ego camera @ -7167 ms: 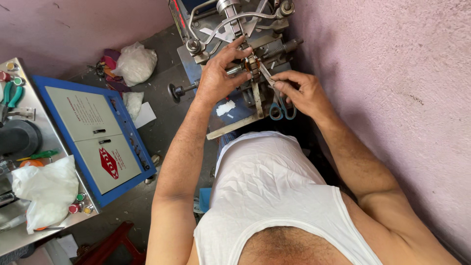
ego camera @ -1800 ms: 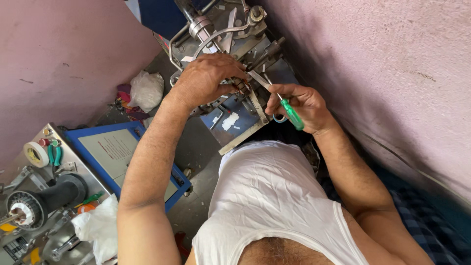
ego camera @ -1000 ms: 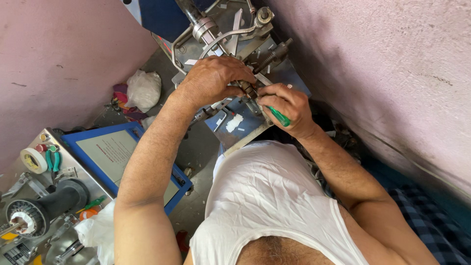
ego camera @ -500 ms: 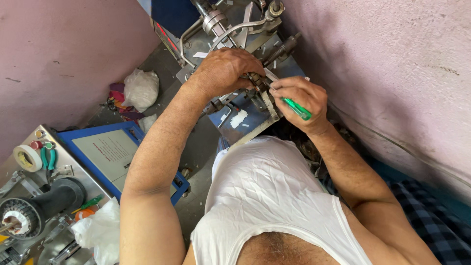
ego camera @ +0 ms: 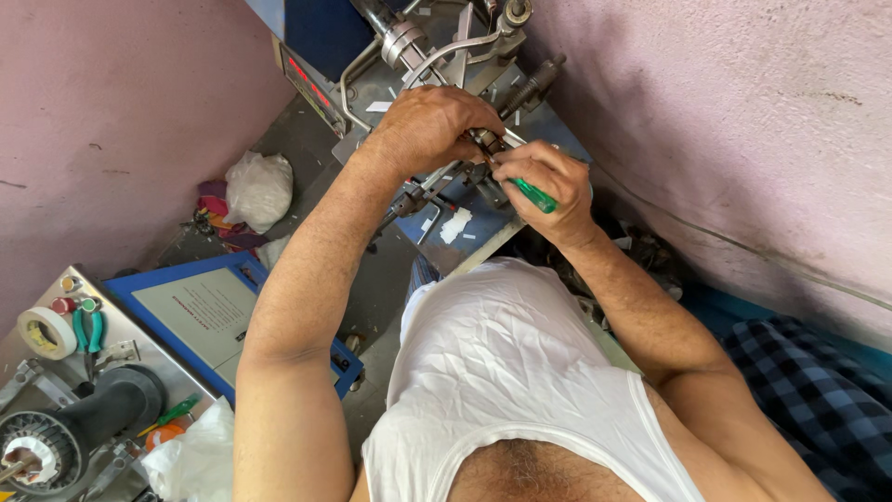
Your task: The person works on a motor stator using a screwdriver and scissors, inserting small white insulation pieces and manipulating copper wiring.
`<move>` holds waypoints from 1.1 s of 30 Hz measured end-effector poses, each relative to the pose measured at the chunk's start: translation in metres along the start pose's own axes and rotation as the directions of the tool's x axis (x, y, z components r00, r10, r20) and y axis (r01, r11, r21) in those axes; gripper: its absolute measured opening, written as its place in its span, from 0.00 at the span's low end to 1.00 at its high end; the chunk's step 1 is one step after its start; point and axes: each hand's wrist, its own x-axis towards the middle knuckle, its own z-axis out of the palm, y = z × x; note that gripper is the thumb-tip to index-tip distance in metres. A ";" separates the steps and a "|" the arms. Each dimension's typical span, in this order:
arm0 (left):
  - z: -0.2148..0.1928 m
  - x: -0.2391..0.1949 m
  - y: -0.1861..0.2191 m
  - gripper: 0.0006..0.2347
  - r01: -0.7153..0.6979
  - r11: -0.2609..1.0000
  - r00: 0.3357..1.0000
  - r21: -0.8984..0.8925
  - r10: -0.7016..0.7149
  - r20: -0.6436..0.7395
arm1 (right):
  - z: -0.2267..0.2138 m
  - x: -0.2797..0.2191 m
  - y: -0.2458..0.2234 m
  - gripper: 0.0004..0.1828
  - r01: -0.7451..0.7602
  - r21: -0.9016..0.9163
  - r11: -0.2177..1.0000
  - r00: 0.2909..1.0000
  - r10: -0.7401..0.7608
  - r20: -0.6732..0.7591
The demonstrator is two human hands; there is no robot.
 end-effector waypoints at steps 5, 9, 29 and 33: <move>0.002 -0.003 -0.008 0.19 -0.024 0.997 0.999 -0.067 0.022 -0.033 | 0.000 0.009 -0.005 0.11 -0.085 0.063 0.994 0.996 0.084 0.012; 0.012 -0.009 -0.013 0.23 -0.066 0.992 0.993 -0.108 0.055 -0.106 | -0.013 0.005 -0.015 0.09 -0.179 0.134 0.975 0.977 0.193 -0.095; 0.072 -0.065 0.020 0.16 0.232 0.945 0.847 -0.231 -0.313 -0.431 | 0.087 -0.069 0.016 0.21 -0.370 -0.490 0.790 0.623 0.601 0.500; 0.079 -0.064 0.017 0.10 0.214 0.958 0.794 -0.190 -0.284 -0.538 | 0.113 -0.084 0.039 0.11 -0.273 -0.538 0.797 0.680 0.556 0.478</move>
